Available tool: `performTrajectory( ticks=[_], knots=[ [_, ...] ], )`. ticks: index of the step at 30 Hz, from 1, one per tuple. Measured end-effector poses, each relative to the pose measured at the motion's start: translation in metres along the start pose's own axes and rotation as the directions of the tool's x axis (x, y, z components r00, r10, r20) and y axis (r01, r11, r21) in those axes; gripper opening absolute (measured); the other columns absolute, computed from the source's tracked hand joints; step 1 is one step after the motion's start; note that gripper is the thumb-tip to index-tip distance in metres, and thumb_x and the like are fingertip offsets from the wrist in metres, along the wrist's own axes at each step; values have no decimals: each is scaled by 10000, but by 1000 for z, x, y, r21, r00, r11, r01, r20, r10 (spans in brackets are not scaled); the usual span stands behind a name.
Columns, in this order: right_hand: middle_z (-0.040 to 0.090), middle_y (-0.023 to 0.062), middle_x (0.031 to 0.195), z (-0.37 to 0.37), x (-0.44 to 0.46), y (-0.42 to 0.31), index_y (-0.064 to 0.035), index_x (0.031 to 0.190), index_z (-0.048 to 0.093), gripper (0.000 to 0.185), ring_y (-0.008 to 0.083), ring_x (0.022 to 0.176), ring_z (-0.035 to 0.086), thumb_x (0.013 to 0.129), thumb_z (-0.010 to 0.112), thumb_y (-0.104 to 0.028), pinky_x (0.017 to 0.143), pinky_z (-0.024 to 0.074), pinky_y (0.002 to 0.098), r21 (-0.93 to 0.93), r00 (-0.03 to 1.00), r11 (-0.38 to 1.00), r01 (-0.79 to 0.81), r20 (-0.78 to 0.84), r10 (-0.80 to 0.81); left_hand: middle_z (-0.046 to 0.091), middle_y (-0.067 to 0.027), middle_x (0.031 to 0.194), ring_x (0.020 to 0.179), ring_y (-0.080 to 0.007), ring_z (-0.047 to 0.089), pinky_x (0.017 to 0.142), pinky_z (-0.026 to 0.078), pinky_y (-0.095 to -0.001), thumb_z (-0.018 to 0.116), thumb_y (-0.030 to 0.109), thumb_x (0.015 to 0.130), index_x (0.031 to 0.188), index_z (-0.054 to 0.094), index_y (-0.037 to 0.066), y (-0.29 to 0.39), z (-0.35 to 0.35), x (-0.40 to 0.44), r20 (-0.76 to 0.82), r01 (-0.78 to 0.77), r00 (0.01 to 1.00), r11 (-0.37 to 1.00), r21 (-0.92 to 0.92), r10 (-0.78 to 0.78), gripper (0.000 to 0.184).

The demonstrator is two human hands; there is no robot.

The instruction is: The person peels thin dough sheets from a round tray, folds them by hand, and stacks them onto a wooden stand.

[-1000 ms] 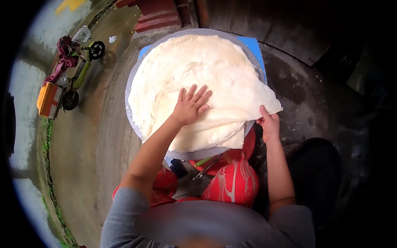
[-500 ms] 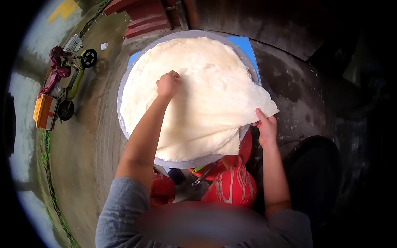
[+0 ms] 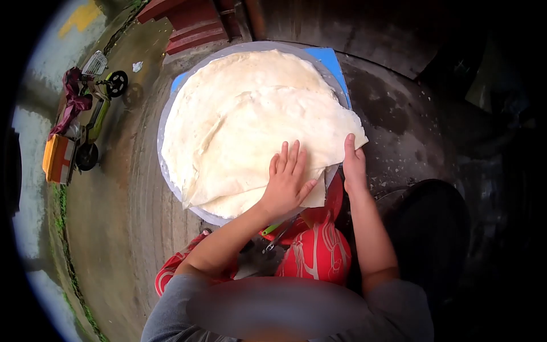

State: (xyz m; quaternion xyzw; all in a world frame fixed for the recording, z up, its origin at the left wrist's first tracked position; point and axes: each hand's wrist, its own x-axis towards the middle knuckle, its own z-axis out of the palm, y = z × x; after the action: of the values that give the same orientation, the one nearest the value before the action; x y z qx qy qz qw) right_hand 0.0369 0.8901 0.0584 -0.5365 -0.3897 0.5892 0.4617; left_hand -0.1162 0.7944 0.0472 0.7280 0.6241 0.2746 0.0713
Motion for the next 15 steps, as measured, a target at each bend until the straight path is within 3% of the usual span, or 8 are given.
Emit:
performTrajectory(
  ticks=[3,5,6,8,10,12,14,15],
  knots=[
    [412,145,1383,32,-13,1,12,1374,340,551,250,1271,386,978,420,-363,1044,285,324,-125,932,956,266,286,-222,331,-244,1408,1347,-395,247,1069,190,-524,525,339,866,1353,358,-27,21,9,-16,34,-16,999,1000,-17,17,632],
    [315,186,1442,59,-22,5,-60,1423,284,551,326,1345,267,965,437,-326,1083,214,393,-360,779,724,588,493,-388,364,-257,1379,1326,-391,286,1065,210,-519,538,316,852,1342,373,-37,17,17,-21,64,-57,996,998,-12,58,626],
    [265,202,1466,77,-35,0,-107,1443,263,569,365,1376,195,951,457,-317,1102,168,435,-435,654,498,750,599,-462,396,-271,1350,1305,-386,325,1060,231,-514,552,292,838,1331,388,-46,16,19,-22,98,-97,990,995,-8,98,620],
    [200,201,1493,95,-38,23,-181,1458,236,613,406,1392,96,921,493,-327,1109,71,504,-581,610,185,792,748,-261,447,-266,1307,1253,-388,392,1042,288,-475,558,249,819,1306,432,-35,14,15,-26,47,-86,994,980,-178,96,577],
    [212,189,1493,107,-47,25,-185,1452,254,636,384,1399,92,894,519,-338,1114,56,480,-600,618,154,785,775,-132,490,-251,1262,1188,-399,453,995,357,-445,592,211,792,1270,482,-5,9,14,-38,12,-126,991,965,-229,133,536],
    [207,191,1494,108,-56,18,-177,1456,240,696,392,1398,86,868,538,-403,1116,64,475,-606,616,-127,785,786,56,541,-226,1174,1111,-383,504,956,389,-435,612,191,778,1198,531,1,5,4,-48,75,-114,988,964,-240,135,468],
    [221,202,1486,101,-45,19,-185,1436,293,696,417,1384,112,845,562,-437,1114,63,479,-578,583,-113,808,812,17,593,-202,1086,1033,-367,556,916,420,-424,633,171,764,1127,581,7,4,-16,-56,142,-100,980,961,-258,140,402],
    [298,204,1447,99,-36,12,-178,1382,387,625,413,1360,194,840,569,-431,1099,136,483,-551,552,-23,834,833,30,609,-176,994,949,-336,580,861,440,-409,653,151,748,1028,605,8,4,-27,-62,41,-68,996,967,-244,80,318]
  ],
)
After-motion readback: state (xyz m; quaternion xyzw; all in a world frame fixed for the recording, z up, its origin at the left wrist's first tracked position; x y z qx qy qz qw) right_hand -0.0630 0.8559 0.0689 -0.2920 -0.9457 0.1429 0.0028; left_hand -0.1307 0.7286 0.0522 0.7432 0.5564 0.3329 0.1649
